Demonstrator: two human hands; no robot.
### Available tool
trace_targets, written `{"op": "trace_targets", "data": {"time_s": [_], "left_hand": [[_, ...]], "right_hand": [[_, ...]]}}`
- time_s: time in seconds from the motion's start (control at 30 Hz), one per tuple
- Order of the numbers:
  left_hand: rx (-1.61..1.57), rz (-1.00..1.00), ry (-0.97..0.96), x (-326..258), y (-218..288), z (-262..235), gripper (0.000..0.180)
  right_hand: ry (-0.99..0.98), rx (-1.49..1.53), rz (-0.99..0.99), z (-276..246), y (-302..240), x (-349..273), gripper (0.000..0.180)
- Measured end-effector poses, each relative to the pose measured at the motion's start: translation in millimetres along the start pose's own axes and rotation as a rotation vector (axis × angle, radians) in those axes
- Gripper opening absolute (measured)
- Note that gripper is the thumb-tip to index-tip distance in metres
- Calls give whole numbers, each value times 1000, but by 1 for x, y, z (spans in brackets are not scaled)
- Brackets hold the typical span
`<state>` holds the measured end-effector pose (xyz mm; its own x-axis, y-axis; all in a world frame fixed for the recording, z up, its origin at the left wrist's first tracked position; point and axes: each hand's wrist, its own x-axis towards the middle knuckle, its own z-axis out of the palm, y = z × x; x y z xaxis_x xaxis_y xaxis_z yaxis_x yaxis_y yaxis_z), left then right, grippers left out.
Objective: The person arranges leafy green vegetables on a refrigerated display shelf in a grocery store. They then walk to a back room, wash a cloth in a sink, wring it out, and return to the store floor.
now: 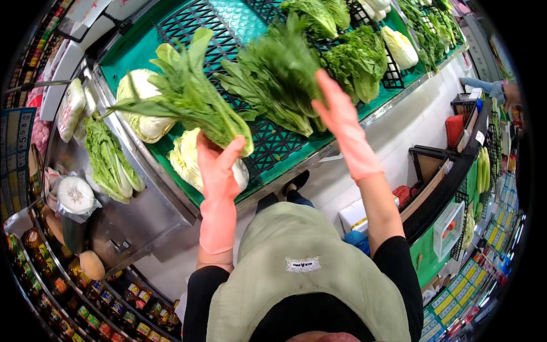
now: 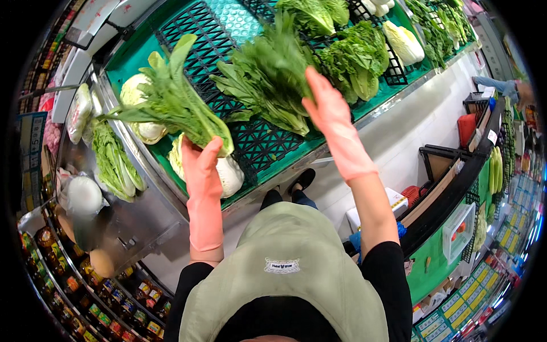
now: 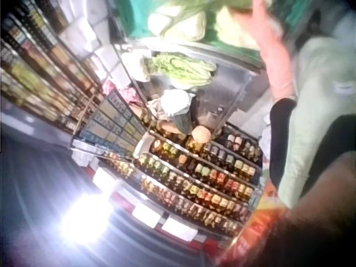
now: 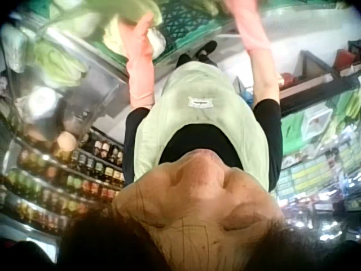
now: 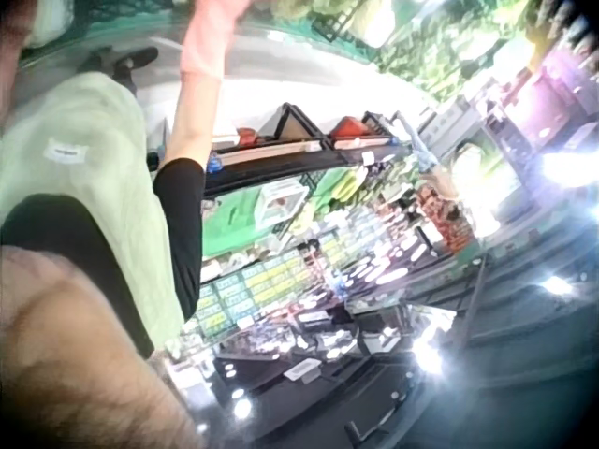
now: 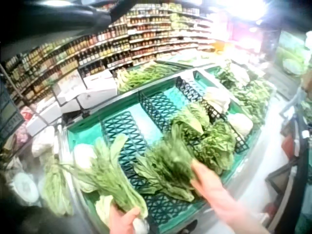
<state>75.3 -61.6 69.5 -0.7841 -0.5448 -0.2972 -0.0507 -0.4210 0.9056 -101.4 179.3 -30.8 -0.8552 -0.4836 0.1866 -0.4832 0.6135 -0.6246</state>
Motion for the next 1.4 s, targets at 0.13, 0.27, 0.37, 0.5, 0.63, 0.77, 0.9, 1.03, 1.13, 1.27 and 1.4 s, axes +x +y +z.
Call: {"op": "trace_targets", "data": {"time_s": [0.13, 0.27, 0.37, 0.5, 0.63, 0.77, 0.9, 1.03, 1.13, 1.27, 1.4], "left_hand": [[-26, -120, -79, 6, -25, 40, 69], [157, -309, -111, 36, -77, 75, 62], [282, -502, -57, 63, -153, 73, 63], [261, -439, -120, 63, -162, 75, 62], [150, -508, -128, 72, -160, 74, 55], [301, -464, -180, 79, -159, 84, 52], [290, -434, -126, 76, -166, 90, 54], [229, -362, -101, 61, -149, 102, 57], [254, -393, -111, 45, -136, 103, 53], [266, -677, -150, 48, -186, 81, 44], [529, -615, 5, 47, -199, 66, 54]], "right_hand": [[-23, 255, 243, 14, 16, -14, 85], [-22, 327, 372, 7, 16, -7, 88], [-82, 243, 591, 13, 18, 5, 92], [-220, 296, 648, 8, 13, 18, 90], [-226, 181, 691, 18, 14, 24, 83], [-218, 190, 644, 36, 27, 23, 71], [-75, 177, 626, 46, 30, 11, 62], [-1, 204, 610, 33, 12, 1, 63], [-8, 126, 649, -1, -26, -7, 64], [-246, -63, 690, 16, 6, -21, 64], [-291, -124, 659, -12, -10, -21, 78]]}}
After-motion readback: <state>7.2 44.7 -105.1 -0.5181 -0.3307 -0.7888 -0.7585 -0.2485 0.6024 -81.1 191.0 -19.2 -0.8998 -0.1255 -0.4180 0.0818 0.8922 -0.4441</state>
